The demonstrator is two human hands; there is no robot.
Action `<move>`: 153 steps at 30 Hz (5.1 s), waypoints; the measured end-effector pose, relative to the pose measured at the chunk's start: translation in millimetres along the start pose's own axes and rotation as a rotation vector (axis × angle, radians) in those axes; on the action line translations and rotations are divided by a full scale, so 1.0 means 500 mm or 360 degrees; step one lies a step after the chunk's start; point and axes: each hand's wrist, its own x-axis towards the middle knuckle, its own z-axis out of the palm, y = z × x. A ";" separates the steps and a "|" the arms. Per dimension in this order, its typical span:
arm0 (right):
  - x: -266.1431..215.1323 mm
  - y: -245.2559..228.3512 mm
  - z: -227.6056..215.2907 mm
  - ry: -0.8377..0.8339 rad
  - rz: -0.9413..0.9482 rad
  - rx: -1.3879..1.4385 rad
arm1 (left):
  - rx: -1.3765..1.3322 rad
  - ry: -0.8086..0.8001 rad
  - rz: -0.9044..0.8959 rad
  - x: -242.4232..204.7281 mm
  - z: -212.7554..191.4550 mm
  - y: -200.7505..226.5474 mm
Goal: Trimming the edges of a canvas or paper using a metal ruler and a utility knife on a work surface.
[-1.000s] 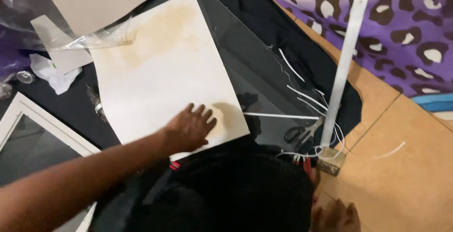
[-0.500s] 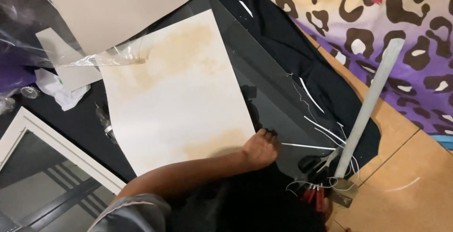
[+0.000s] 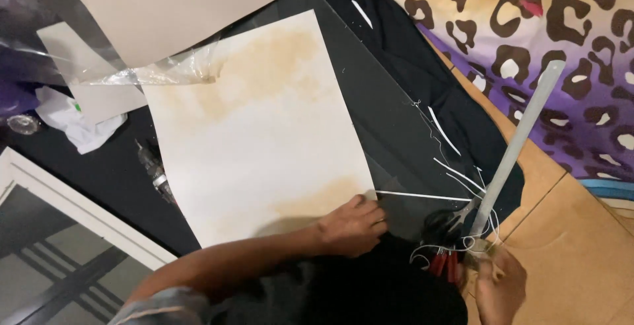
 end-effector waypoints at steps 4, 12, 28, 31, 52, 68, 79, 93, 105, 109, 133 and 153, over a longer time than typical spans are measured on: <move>0.018 -0.164 0.073 -0.0271 -0.0349 0.0548 | -0.0003 -0.0081 -0.0310 -0.145 -0.086 -0.069; 0.015 -0.319 0.256 -0.0530 -0.0659 0.0715 | 0.0517 0.1049 -0.2195 -0.417 -0.316 -0.154; 0.083 -0.290 0.220 -0.1025 -0.0372 0.1314 | 0.1007 0.0400 -0.1397 -0.489 -0.364 -0.148; 0.092 -0.297 0.225 -0.0984 -0.0273 0.1359 | 0.0604 0.0623 -0.1841 -0.485 -0.361 -0.128; 0.136 -0.257 0.246 -0.0531 -0.0293 0.1051 | -0.0251 0.1233 -0.3059 -0.509 -0.397 -0.214; 0.227 -0.187 0.315 -0.0104 -0.0450 0.1230 | -0.1795 0.0352 -0.2594 -0.373 -0.318 -0.076; 0.225 -0.179 0.308 -0.0124 -0.0499 0.1368 | -0.1892 0.0603 -0.2638 -0.352 -0.312 -0.050; 0.154 -0.251 0.237 -0.0254 -0.0342 0.1407 | -0.1471 0.0707 -0.2547 -0.286 -0.371 -0.112; 0.175 -0.216 0.183 -0.0376 -0.0069 0.1026 | -0.1505 0.1413 -0.2391 -0.306 -0.341 -0.382; 0.196 -0.186 0.195 -0.0171 -0.0108 0.0996 | -0.1459 0.1462 -0.2423 -0.279 -0.362 -0.387; 0.198 -0.172 0.180 -0.0201 -0.0167 0.1047 | -0.0816 0.0870 -0.2179 -0.264 -0.391 -0.288; 0.140 -0.262 0.219 -0.0489 -0.0501 0.1120 | 0.1301 -0.0102 -0.1463 -0.612 -0.277 -0.291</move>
